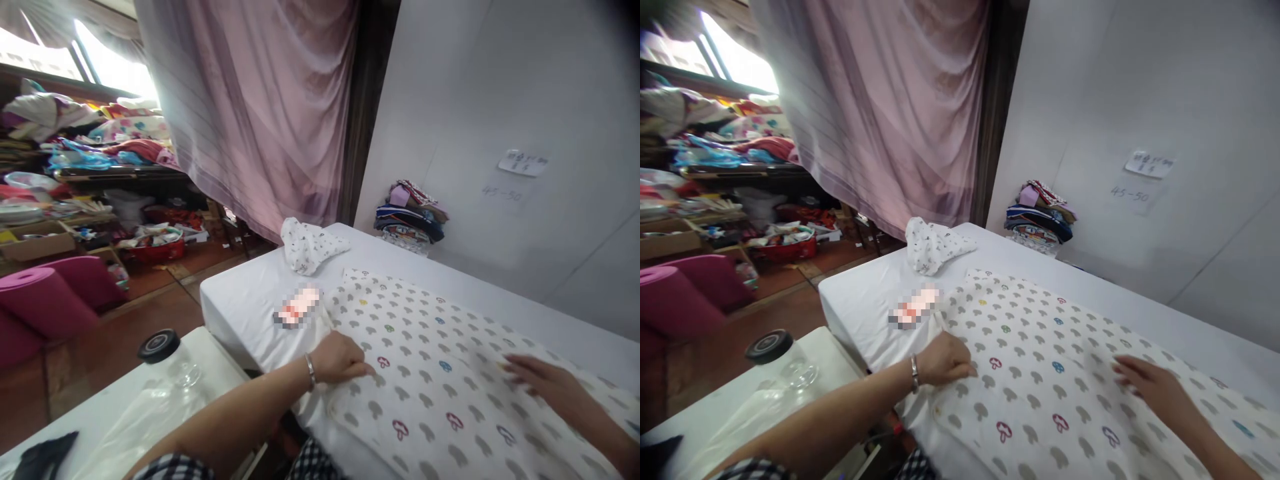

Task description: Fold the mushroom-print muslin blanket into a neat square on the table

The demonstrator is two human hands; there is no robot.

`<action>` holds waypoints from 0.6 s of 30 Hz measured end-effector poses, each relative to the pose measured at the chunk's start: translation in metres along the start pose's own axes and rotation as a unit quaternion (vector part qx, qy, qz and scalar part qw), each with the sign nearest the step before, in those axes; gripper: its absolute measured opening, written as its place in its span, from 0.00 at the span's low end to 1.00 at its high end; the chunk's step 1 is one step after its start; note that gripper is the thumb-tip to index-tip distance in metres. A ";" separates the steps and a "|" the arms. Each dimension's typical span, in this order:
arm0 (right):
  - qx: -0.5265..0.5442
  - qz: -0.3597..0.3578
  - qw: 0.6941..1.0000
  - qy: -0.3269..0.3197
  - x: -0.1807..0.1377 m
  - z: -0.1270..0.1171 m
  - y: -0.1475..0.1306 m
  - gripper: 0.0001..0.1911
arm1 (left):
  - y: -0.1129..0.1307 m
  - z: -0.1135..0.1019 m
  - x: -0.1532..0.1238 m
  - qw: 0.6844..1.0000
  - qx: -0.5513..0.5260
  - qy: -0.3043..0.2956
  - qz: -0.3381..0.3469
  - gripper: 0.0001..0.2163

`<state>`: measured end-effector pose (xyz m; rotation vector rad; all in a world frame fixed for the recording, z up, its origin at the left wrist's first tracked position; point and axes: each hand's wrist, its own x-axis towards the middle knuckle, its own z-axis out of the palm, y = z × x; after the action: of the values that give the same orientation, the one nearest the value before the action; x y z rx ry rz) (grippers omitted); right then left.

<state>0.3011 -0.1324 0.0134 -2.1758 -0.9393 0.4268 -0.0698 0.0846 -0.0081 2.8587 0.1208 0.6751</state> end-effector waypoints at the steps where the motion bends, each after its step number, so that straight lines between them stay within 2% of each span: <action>1: 0.030 0.006 0.998 -0.056 0.017 0.017 -0.025 0.13 | 0.001 0.005 0.001 1.000 -0.004 0.007 0.019 0.25; 3: 0.017 -0.051 0.992 -0.117 0.052 0.058 -0.087 0.17 | 0.003 0.012 0.003 0.998 -0.011 0.027 0.048 0.27; 5: -0.028 -0.107 0.980 -0.165 0.087 0.102 -0.151 0.16 | 0.004 0.015 0.005 0.997 -0.018 0.048 0.060 0.27; 7: -0.120 -0.158 0.965 -0.172 0.118 0.147 -0.206 0.16 | 0.004 0.014 0.004 0.995 -0.028 0.061 0.067 0.28; 8: -0.182 -0.181 0.951 -0.174 0.133 0.168 -0.228 0.16 | 0.002 0.012 0.003 0.995 -0.036 0.063 0.071 0.28; 9: -0.202 -0.193 0.944 -0.177 0.146 0.189 -0.245 0.15 | 0.001 0.011 0.001 0.994 -0.044 0.066 0.072 0.27; 11: -0.237 -0.201 0.931 -0.191 0.170 0.227 -0.266 0.13 | -0.003 0.007 -0.004 0.993 -0.058 0.072 0.068 0.27; 14: -0.280 -0.192 0.915 -0.219 0.196 0.272 -0.277 0.12 | -0.012 0.005 -0.012 0.992 -0.077 0.079 0.064 0.25; 18: -0.318 -0.165 0.899 -0.253 0.215 0.303 -0.277 0.10 | -0.026 0.002 -0.021 0.983 -0.121 0.110 0.080 0.22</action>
<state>0.1468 0.3042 0.0021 -2.4348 -1.9291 0.5934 -0.0890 0.1067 -0.0243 2.5741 -0.1497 0.9657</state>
